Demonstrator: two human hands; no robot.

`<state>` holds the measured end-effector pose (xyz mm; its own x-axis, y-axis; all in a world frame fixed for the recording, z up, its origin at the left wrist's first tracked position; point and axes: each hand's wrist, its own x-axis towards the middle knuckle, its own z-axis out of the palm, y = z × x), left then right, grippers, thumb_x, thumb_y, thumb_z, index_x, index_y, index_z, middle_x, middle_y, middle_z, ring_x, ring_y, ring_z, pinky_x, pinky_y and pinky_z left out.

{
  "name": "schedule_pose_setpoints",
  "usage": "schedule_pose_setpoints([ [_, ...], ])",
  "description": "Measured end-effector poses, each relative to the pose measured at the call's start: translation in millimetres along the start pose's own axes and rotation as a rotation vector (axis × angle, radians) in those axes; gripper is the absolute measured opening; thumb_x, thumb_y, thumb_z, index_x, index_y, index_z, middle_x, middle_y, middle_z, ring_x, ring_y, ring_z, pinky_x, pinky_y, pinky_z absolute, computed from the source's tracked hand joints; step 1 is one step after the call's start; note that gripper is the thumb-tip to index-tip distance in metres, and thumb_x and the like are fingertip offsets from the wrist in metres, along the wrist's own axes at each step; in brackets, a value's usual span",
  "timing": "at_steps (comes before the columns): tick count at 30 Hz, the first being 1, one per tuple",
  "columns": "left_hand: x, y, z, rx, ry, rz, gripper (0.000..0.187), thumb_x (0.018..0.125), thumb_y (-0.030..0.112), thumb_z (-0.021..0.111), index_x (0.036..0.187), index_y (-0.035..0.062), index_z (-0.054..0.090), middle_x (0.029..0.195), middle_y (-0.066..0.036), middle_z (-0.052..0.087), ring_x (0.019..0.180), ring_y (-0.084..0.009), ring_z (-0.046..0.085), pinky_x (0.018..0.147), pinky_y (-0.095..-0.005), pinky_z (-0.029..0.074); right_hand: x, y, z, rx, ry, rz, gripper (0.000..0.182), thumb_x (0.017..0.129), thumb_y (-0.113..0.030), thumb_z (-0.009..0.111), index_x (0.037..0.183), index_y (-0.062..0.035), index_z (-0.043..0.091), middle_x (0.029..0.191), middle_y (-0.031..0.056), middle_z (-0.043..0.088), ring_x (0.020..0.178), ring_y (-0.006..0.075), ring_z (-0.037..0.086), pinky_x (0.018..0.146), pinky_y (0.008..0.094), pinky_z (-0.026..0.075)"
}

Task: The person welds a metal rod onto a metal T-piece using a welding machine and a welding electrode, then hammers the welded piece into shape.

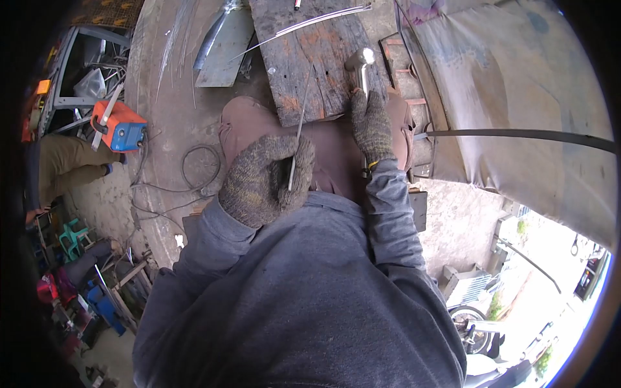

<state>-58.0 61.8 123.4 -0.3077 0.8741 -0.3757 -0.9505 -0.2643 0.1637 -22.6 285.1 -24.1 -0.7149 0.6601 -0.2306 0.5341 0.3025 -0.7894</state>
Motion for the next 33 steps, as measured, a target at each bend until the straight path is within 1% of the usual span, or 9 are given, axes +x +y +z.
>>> schedule_pose_setpoints([
  [1, -7, -6, -15, 0.098, 0.088, -0.035, 0.026, 0.097, 0.025, 0.052, 0.099, 0.0011, 0.062, 0.073, -0.008, 0.062, 0.053, -0.0139, 0.057, 0.041, -0.0247, 0.043, 3, 9, 4, 0.003, 0.001, 0.005, 0.044, 0.1, -0.035, 0.047, 0.127, -0.0002, 0.046, 0.112, 0.0307, 0.058, 0.1, 0.0479, 0.058, 0.083, 0.0485, 0.047],
  [3, -20, -14, -41, 0.197, 0.181, -0.076, 0.025, 0.096, 0.025, 0.052, 0.097, 0.0018, 0.061, 0.072, -0.008, 0.062, 0.053, -0.0135, 0.057, 0.042, -0.0245, 0.043, 15, 37, 15, -0.092, 0.169, -0.216, 0.037, 0.1, -0.047, 0.044, 0.105, -0.0109, 0.05, 0.052, 0.0018, 0.043, 0.037, 0.0136, 0.043, 0.034, 0.031, 0.034],
  [6, -32, -20, -67, 0.484, 0.21, -0.156, 0.022, 0.097, 0.025, 0.052, 0.092, 0.0042, 0.06, 0.07, -0.006, 0.062, 0.055, -0.0112, 0.057, 0.044, -0.0227, 0.042, 21, 45, 21, -0.159, 0.233, -0.263, 0.037, 0.1, -0.046, 0.044, 0.101, -0.0104, 0.05, 0.053, 0.0015, 0.044, 0.038, 0.0129, 0.044, 0.034, 0.0303, 0.035],
  [7, -33, -21, -71, 0.482, 0.212, -0.157, 0.022, 0.097, 0.025, 0.052, 0.092, 0.0042, 0.06, 0.07, -0.006, 0.062, 0.055, -0.0112, 0.057, 0.044, -0.0227, 0.042, 15, 31, 16, -0.159, 0.231, -0.261, 0.037, 0.1, -0.046, 0.044, 0.101, -0.0104, 0.05, 0.053, 0.0015, 0.044, 0.038, 0.0129, 0.044, 0.034, 0.0303, 0.035],
  [9, -33, -23, -75, 0.744, 0.221, -0.074, 0.022, 0.097, 0.024, 0.052, 0.09, 0.0051, 0.06, 0.069, -0.005, 0.062, 0.055, -0.0093, 0.056, 0.045, -0.0222, 0.042, 4, 6, 3, -0.005, 0.057, -0.101, 0.046, 0.099, -0.025, 0.051, 0.135, 0.0033, 0.044, 0.126, 0.0255, 0.054, 0.12, 0.0375, 0.052, 0.103, 0.0408, 0.039],
  [12, -35, -23, -65, 0.895, 0.222, -0.013, 0.023, 0.098, 0.025, 0.052, 0.089, 0.0055, 0.061, 0.069, -0.004, 0.062, 0.054, -0.0075, 0.055, 0.046, -0.0217, 0.041, 6, 7, 4, 0.04, 0.04, -0.097, 0.045, 0.099, -0.023, 0.051, 0.135, 0.0041, 0.045, 0.129, 0.0254, 0.053, 0.122, 0.0371, 0.05, 0.103, 0.0406, 0.038],
  [19, -35, -31, -77, 0.855, 0.265, -0.085, 0.024, 0.099, 0.026, 0.051, 0.092, 0.0043, 0.06, 0.069, -0.005, 0.062, 0.053, -0.0089, 0.054, 0.047, -0.0223, 0.041, 0, -2, 0, 0.033, 0.005, -0.011, 0.048, 0.1, -0.027, 0.049, 0.136, 0.0044, 0.042, 0.134, 0.0262, 0.049, 0.126, 0.0373, 0.047, 0.105, 0.0399, 0.037],
  [25, -36, -32, -84, 0.865, 0.224, -0.041, 0.025, 0.099, 0.026, 0.051, 0.094, 0.0035, 0.059, 0.068, -0.004, 0.061, 0.053, -0.0088, 0.054, 0.047, -0.0228, 0.041, 4, 9, 4, 0.012, 0.02, -0.07, 0.052, 0.1, -0.029, 0.05, 0.139, 0.0033, 0.039, 0.135, 0.0258, 0.049, 0.127, 0.0369, 0.047, 0.106, 0.039, 0.036],
  [33, -37, -27, -78, 1.003, 0.344, -0.043, 0.024, 0.097, 0.026, 0.053, 0.09, 0.0049, 0.062, 0.069, -0.002, 0.06, 0.054, -0.0071, 0.053, 0.048, -0.0221, 0.041, 4, 8, 5, 0.082, 0.012, -0.004, 0.05, 0.099, -0.026, 0.051, 0.139, 0.0019, 0.04, 0.135, 0.0252, 0.049, 0.126, 0.0365, 0.048, 0.106, 0.0387, 0.036],
])
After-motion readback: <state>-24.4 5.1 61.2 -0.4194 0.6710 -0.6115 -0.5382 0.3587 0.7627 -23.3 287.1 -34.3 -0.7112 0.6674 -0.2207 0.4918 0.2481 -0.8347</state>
